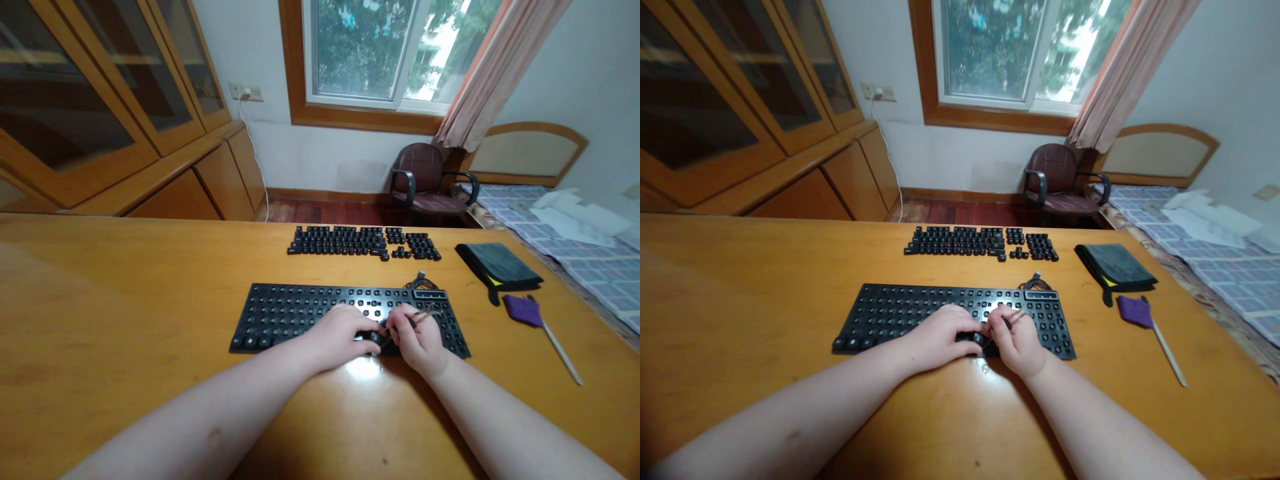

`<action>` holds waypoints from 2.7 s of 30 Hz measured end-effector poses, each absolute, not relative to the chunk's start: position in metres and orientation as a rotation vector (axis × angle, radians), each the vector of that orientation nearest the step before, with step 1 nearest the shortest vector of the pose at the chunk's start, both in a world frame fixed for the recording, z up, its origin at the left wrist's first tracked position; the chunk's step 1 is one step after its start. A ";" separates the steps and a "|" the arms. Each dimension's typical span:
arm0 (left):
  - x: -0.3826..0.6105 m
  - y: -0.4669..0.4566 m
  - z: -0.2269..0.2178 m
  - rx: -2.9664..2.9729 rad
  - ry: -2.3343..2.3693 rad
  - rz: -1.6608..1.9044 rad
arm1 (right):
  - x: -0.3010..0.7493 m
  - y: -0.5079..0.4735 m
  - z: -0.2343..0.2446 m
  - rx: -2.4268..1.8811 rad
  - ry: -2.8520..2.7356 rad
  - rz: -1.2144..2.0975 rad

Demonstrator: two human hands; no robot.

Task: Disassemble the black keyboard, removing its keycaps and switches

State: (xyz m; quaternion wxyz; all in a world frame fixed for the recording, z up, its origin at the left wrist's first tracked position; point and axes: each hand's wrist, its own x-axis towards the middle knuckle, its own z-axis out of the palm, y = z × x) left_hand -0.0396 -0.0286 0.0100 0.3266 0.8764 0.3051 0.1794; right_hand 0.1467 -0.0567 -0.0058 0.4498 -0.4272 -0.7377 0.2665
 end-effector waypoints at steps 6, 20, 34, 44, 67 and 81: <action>-0.040 -0.026 0.007 2.143 0.922 0.518 | 0.149 -0.051 -0.011 -1.095 -1.555 0.728; -0.041 -0.025 0.005 1.669 0.997 0.726 | 0.162 -0.041 0.014 -0.885 -2.283 0.475; -0.040 -0.026 0.006 1.562 0.898 0.716 | 0.157 -0.045 0.016 -0.817 -2.211 0.372; -0.039 -0.026 0.010 1.468 0.917 0.757 | 0.188 0.019 0.070 -1.225 -2.143 -0.109; -0.039 -0.025 0.011 1.491 0.929 0.752 | 0.173 0.092 0.004 -1.741 -2.400 -0.176; -0.039 -0.025 0.010 1.486 0.921 0.752 | 0.175 0.091 0.001 -1.690 -2.403 -0.131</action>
